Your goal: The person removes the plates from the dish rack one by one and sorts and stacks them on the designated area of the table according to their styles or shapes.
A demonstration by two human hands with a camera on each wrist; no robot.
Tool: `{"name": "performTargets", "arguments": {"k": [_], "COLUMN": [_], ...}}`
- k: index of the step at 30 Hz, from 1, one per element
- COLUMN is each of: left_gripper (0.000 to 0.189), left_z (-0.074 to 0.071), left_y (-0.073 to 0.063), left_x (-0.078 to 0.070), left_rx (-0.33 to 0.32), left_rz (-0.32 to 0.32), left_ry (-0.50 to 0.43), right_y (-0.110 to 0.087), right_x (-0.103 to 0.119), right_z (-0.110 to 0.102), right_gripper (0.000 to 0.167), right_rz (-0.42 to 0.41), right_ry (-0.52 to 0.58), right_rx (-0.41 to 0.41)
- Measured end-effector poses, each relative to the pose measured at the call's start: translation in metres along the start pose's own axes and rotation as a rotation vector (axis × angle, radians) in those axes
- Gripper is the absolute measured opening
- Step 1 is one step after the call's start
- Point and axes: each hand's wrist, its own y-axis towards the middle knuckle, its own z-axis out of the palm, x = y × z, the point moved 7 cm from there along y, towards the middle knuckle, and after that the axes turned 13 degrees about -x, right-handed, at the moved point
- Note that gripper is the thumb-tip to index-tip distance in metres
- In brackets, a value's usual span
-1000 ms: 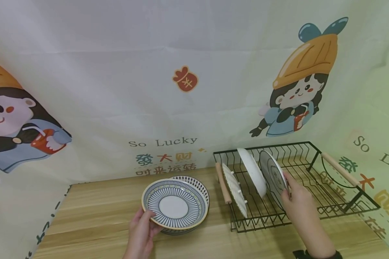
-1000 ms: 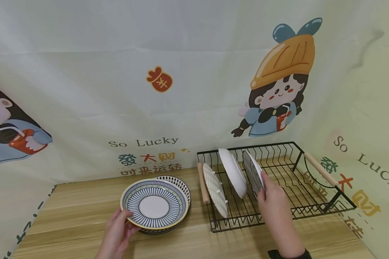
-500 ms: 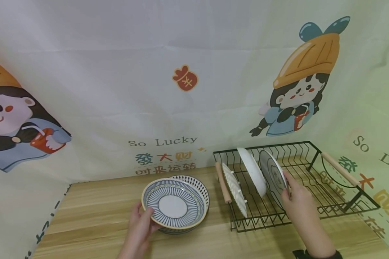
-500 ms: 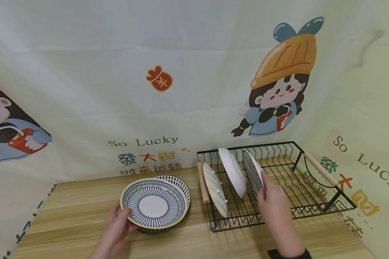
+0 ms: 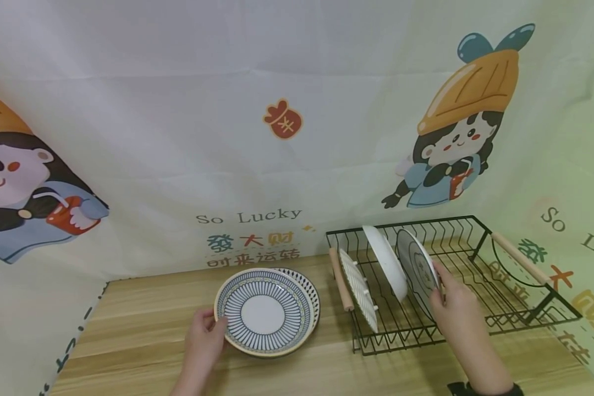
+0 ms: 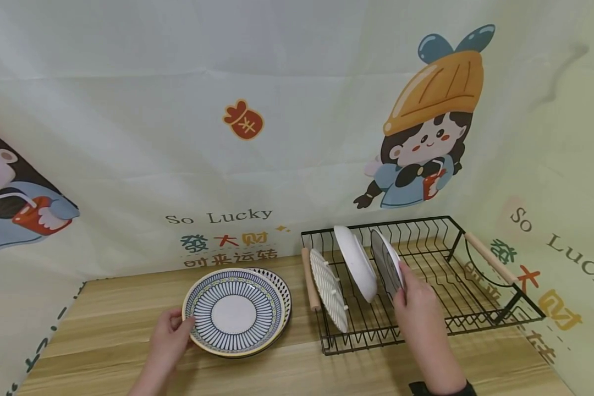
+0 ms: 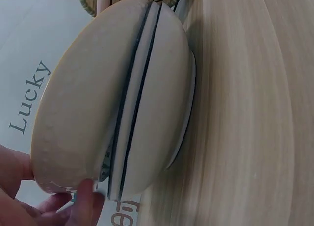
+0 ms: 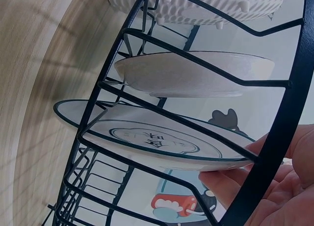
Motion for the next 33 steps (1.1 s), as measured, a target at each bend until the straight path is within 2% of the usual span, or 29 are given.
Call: {"name": "performTargets", "arguments": {"k": [4,8,20,33], "left_gripper": [0.041,0.04,0.039,0.042], "left_z": [-0.006,-0.007,0.003,0.012], "left_y": [0.003,0.004,0.008,0.006], "left_x": [0.0,0.002,0.007,0.012], "left_rx": [-0.051,-0.072,-0.058,-0.036], "left_rz": [0.032,0.044,0.123,0.106], "left_ry": [0.124,0.173,0.189,0.275], "right_y": [0.0,0.0,0.0,-0.001], "right_x": [0.0,0.0,0.0,0.001], "right_z": [0.0,0.0,0.0,-0.001], "right_gripper": [0.054,0.053,0.053,0.053], "right_rz": [-0.003,-0.005,-0.019,-0.029], "right_ry": [0.002,0.004,0.011,0.013], "right_rx": [-0.002,-0.003,-0.031,-0.032]}}
